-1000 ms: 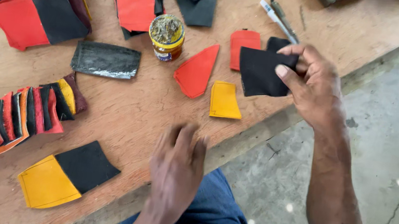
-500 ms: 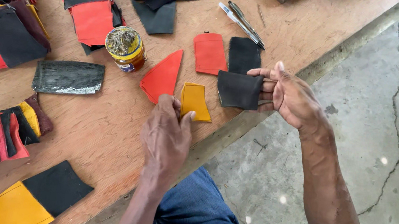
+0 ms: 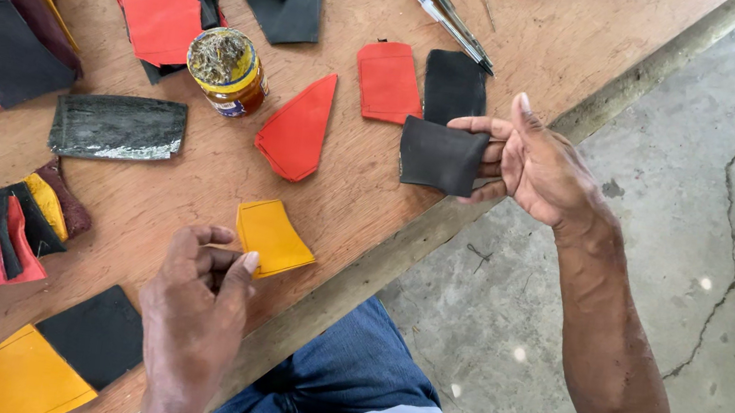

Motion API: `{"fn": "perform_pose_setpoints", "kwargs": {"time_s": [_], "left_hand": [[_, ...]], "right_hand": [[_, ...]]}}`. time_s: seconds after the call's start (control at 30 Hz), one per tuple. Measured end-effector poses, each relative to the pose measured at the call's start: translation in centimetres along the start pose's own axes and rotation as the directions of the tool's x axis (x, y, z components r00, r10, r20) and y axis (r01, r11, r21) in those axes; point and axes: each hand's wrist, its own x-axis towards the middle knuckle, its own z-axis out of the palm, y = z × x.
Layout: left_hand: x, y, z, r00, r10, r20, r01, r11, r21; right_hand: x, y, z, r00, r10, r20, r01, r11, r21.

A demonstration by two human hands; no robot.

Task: The person picks up, aligns, and pairs various cut leather pieces in red, black, and yellow on a wooden workbench.

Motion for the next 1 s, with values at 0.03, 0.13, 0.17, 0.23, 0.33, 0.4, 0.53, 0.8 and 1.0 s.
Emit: {"fn": "perform_pose_setpoints", "kwargs": {"time_s": [0.03,0.13,0.17,0.23,0.33,0.4,0.53,0.8,1.0], "left_hand": [[0.0,-0.1,-0.2,1.000,0.007,-0.004,-0.007,1.000,0.017],[0.1,-0.4,-0.4,1.000,-0.016,-0.023,0.016,1.000,0.017],[0.1,-0.5,-0.5,1.000,-0.022,-0.021,0.022,1.000,0.021],[0.0,-0.7,-0.7,0.999,-0.034,-0.016,0.034,0.999,0.031],[-0.1,-0.8,-1.0,1.000,-0.011,-0.021,0.011,0.999,0.034],[-0.2,-0.6,-1.2,0.999,-0.036,-0.024,0.037,0.998,0.058],[-0.2,-0.3,-1.5,0.997,-0.071,-0.037,0.075,0.990,0.118],[-0.6,-0.2,-1.7,0.996,-0.074,-0.040,0.078,0.991,0.112],[-0.9,-0.6,-1.7,0.997,-0.054,-0.046,0.058,0.994,0.093]], "right_hand": [[0.1,0.0,0.3,1.000,0.010,0.006,-0.010,1.000,0.006],[0.2,-0.2,1.1,0.999,0.032,0.003,-0.032,0.999,-0.003],[0.2,-0.2,1.4,0.999,0.039,0.001,-0.039,0.999,-0.009],[0.2,-0.3,1.7,1.000,0.028,0.009,-0.028,0.999,-0.017],[0.3,-0.3,1.8,0.999,0.023,0.036,-0.023,1.000,-0.016],[0.5,-0.3,1.9,0.998,0.032,0.048,-0.032,0.999,-0.011],[1.1,0.0,2.2,0.996,0.054,0.065,-0.056,0.998,0.021],[1.2,-0.1,2.6,0.997,0.006,0.080,-0.006,1.000,-0.006],[1.3,-0.2,2.7,0.998,-0.006,0.068,0.009,0.999,-0.050]]}}
